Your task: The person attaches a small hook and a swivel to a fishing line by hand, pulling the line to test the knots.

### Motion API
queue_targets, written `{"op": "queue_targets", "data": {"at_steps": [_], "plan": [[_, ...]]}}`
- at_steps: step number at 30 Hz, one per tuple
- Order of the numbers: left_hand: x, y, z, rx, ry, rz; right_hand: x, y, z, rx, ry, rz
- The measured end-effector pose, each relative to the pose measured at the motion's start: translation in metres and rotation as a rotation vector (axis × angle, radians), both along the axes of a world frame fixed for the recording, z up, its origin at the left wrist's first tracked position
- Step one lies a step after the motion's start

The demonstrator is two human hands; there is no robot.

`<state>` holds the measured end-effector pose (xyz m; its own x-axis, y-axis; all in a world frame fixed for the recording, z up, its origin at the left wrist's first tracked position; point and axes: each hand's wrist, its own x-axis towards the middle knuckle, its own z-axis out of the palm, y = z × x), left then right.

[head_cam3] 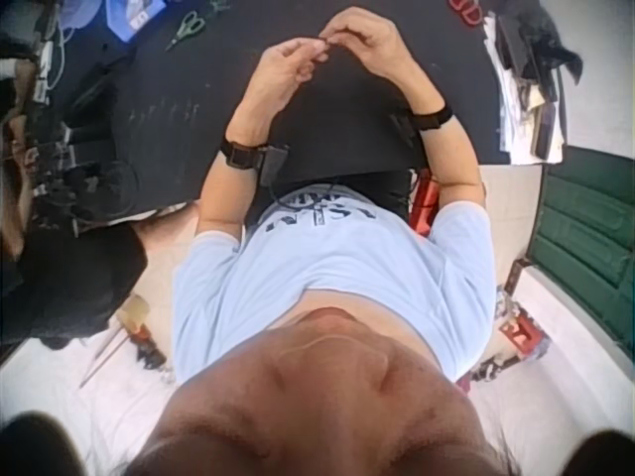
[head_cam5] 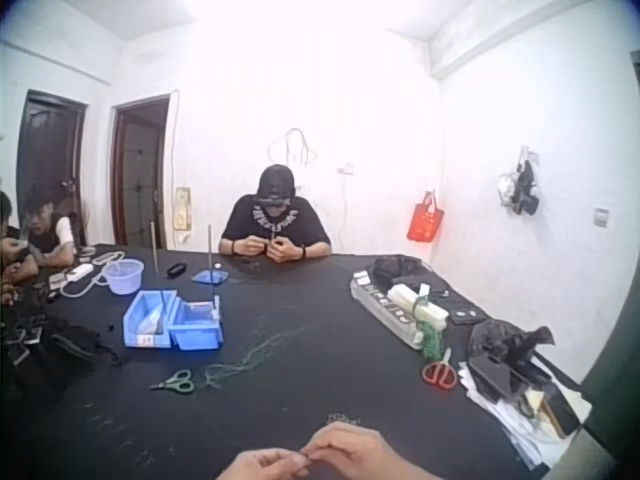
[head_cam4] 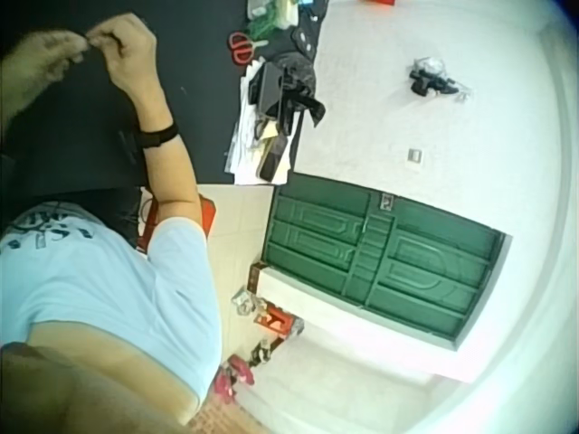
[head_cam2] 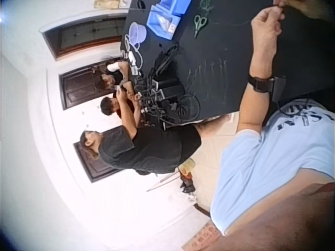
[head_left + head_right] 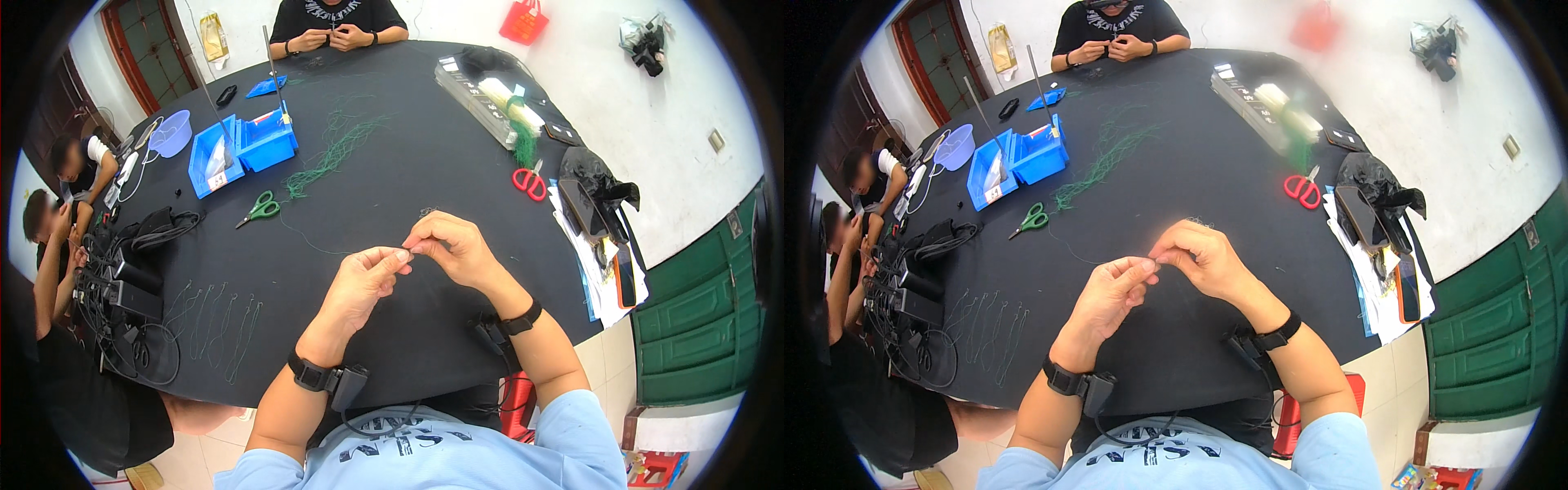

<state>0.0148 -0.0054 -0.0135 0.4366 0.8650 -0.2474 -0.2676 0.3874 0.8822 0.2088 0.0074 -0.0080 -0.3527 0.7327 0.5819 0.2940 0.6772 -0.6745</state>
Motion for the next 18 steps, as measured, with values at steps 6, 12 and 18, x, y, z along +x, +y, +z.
{"op": "queue_targets", "data": {"at_steps": [6,12,18], "plan": [[0.004,-0.002,-0.002,-0.09,-0.116,0.1,-0.003,-0.004,-0.002,-0.122,-0.007,-0.118],[0.005,-0.003,-0.004,-0.08,-0.148,0.176,-0.007,-0.007,0.001,-0.013,-0.069,-0.127],[0.007,-0.006,-0.003,0.0,-0.064,0.177,-0.008,-0.011,0.008,-0.058,-0.125,-0.128]]}}
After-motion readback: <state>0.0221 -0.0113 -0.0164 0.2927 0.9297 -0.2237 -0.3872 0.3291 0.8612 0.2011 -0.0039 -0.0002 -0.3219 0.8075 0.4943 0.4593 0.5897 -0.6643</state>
